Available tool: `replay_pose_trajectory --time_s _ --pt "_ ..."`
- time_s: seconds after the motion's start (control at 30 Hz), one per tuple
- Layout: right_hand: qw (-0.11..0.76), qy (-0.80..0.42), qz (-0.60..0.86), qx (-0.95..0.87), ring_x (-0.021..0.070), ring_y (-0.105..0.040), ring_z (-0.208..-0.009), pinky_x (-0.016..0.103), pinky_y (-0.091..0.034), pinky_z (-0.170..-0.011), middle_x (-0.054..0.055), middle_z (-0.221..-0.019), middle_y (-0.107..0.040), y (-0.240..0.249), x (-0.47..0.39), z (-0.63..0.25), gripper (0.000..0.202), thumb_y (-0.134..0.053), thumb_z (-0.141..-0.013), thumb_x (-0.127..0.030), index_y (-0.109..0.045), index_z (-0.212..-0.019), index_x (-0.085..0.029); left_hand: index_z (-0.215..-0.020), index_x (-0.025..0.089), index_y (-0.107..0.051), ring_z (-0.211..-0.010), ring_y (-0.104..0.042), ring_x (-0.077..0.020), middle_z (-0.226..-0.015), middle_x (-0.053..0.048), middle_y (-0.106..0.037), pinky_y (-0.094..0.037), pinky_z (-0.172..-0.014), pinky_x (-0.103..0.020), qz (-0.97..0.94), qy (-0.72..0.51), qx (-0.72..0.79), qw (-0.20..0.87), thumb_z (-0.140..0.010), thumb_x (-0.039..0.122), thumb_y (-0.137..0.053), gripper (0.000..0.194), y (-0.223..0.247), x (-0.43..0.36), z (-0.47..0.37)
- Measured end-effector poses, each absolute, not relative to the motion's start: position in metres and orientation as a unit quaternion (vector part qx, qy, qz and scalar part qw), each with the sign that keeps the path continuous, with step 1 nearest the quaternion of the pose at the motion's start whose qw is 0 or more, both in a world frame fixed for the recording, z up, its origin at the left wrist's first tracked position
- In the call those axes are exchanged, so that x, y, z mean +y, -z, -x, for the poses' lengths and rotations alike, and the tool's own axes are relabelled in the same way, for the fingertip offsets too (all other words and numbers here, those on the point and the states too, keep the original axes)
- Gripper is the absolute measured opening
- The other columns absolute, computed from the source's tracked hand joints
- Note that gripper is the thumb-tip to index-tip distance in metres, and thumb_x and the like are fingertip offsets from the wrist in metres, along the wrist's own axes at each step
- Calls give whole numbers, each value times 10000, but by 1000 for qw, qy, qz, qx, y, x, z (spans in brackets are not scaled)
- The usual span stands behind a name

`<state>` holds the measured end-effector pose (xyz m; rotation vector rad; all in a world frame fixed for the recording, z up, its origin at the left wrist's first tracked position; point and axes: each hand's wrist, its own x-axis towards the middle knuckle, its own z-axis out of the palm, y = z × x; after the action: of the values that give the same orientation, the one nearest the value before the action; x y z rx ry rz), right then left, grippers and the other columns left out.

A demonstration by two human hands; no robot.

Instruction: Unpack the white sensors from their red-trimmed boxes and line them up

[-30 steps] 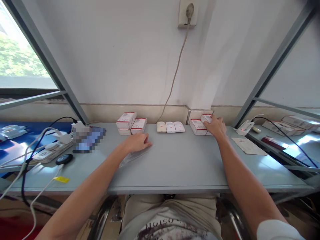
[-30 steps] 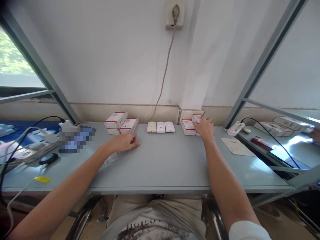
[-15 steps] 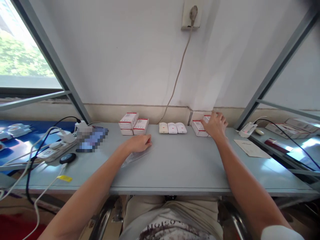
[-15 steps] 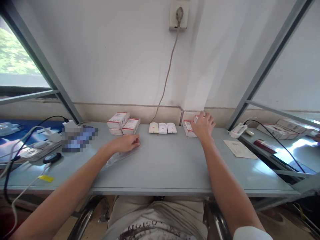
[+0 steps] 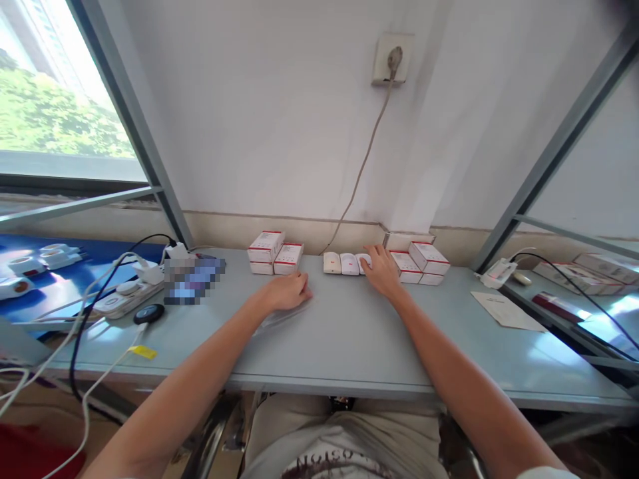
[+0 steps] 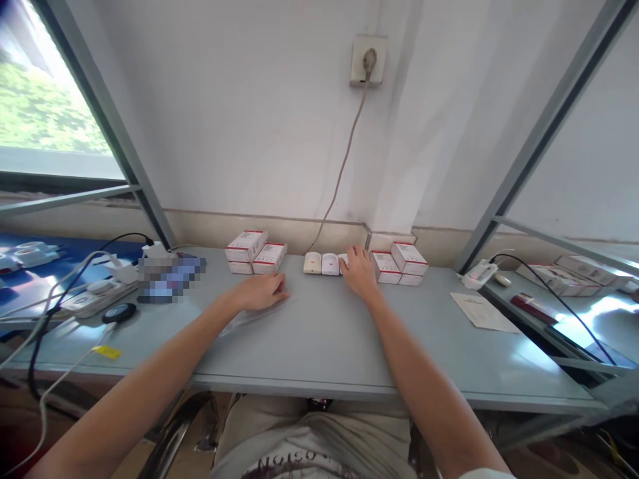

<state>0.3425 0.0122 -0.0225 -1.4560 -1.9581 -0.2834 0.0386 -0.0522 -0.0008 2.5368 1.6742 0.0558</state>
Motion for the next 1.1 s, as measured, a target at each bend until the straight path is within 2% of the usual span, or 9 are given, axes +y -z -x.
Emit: replay_pose_trajectory --time_s 0.13,0.23,0.37,0.5,0.6,0.73,0.93,1.1 --pt "303 55 577 -756 350 -547 -1398 519 -452 -1158 180 -1571 -566 42 18 -355 531 -432 -1084 -375 -544 -1551 -149 -1002 216 -567 -962 -709 -280 -1191 -136 -727 -492 -767 -359 -849 -34 524 64 -1054 343 -453 179 6 -48 -35" --pt "275 9 592 -758 329 -535 -1431 517 -442 -1175 172 -1607 -544 47 23 -365 501 -411 -1099 -389 -582 -1517 -172 -967 217 -562 -875 -685 -264 -1077 -126 -736 -470 -739 -353 -856 -64 508 72 -1044 314 -445 170 12 -45 -32" --pt "282 -4 603 -746 323 -601 -1308 498 -456 -1154 183 -1392 -663 45 26 -370 403 -422 -1088 -390 -670 -1310 -163 -1016 210 -592 -910 -684 -279 -1061 -135 -738 -496 -782 -368 -845 -74 526 62 -1041 344 -438 206 15 -42 -32" --pt "310 3 643 -700 337 -636 -1195 490 -507 -1069 190 -1289 -646 45 25 -367 321 -555 -1005 -404 -636 -1210 -172 -1041 208 -596 -976 -696 -310 -1133 -149 -722 -517 -814 -389 -828 -52 556 43 -1031 513 -515 316 13 -42 -34" --pt "324 -18 652 -685 354 -648 -1201 514 -502 -1076 203 -1317 -636 48 23 -363 395 -567 -993 -393 -600 -1317 -169 -1014 217 -576 -941 -688 -285 -1120 -130 -704 -497 -790 -369 -842 -48 536 49 -1056 450 -474 258 14 -41 -35" --pt "298 -50 660 -688 377 -639 -1266 541 -487 -1105 225 -1371 -642 47 23 -360 489 -511 -1006 -341 -560 -1457 -159 -979 227 -529 -874 -647 -250 -1077 -103 -678 -450 -738 -350 -861 -60 503 47 -1083 362 -389 220 17 -39 -34" --pt "300 -67 680 -666 388 -647 -1270 539 -492 -1108 233 -1400 -641 41 21 -357 506 -568 -977 -392 -587 -1424 -157 -1003 226 -545 -950 -619 -235 -1106 -73 -655 -464 -809 -357 -869 -166 462 66 -1093 363 -384 231 14 -42 -43" --pt "267 -56 690 -670 443 -568 -1394 584 -433 -1155 287 -1504 -581 40 18 -355 646 -550 -1018 -475 -499 -1540 -99 -1047 211 -610 -994 -611 -225 -1118 -75 -654 -492 -883 -367 -884 -236 400 63 -1096 326 -389 254 10 -47 -56"
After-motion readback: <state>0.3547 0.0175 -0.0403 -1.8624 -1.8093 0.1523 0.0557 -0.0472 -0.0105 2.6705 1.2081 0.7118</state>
